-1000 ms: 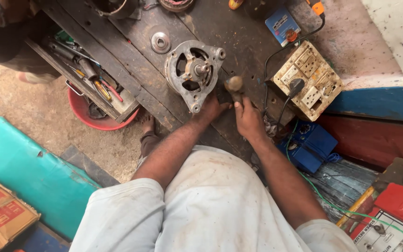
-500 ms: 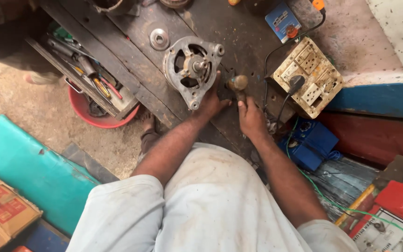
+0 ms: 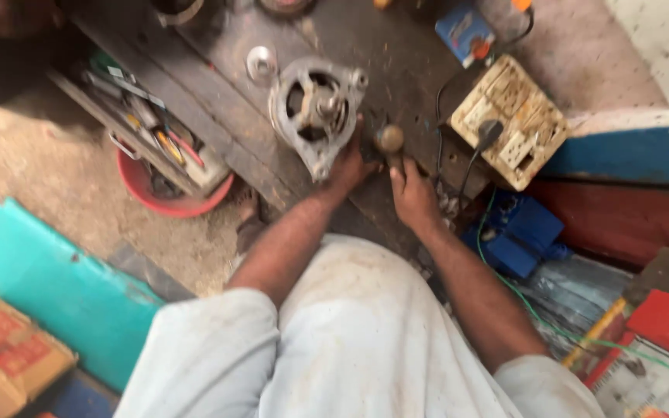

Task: The person plugs in a cord and begins assembling an alternator by fitting the fan and housing onto the rotor. They place washers and nuts onto the shaft, tapping the assembly with a hammer to secure the components.

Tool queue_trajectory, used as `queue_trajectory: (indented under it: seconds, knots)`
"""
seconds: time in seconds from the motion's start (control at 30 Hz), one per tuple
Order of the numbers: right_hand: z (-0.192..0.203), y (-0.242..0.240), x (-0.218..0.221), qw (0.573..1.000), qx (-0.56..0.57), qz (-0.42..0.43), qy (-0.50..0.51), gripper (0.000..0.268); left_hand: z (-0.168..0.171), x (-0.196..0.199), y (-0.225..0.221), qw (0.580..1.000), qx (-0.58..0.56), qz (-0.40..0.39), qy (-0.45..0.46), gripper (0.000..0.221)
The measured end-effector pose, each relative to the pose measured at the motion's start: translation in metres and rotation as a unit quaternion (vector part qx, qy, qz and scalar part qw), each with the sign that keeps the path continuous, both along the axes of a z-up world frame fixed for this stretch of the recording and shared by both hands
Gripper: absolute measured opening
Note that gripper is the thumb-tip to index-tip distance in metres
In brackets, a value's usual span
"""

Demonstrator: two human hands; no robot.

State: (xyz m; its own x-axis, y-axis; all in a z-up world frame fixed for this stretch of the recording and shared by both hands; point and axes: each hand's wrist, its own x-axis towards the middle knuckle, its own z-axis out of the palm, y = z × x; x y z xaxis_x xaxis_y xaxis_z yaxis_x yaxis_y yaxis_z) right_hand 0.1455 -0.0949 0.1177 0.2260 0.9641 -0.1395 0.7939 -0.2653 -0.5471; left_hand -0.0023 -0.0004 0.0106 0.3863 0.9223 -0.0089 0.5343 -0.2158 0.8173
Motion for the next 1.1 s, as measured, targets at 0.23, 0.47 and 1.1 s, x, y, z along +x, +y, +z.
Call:
queue_trajectory:
  seconds: [0.23,0.47,1.1]
  knots:
    - [0.021,0.051,0.020,0.999,0.021,-0.009,0.039,0.044,0.008,-0.010,0.008,0.998,0.033,-0.010,-0.048,0.128]
    - [0.013,0.117,0.023,0.999,0.015,0.013,-0.040,0.056,0.057,-0.050,-0.012,0.989,0.008,-0.071,0.126,0.096]
    - [0.010,0.012,0.012,0.969,-0.086,-0.108,0.206,0.046,0.088,-0.082,-0.048,0.997,-0.007,-0.038,-0.062,0.038]
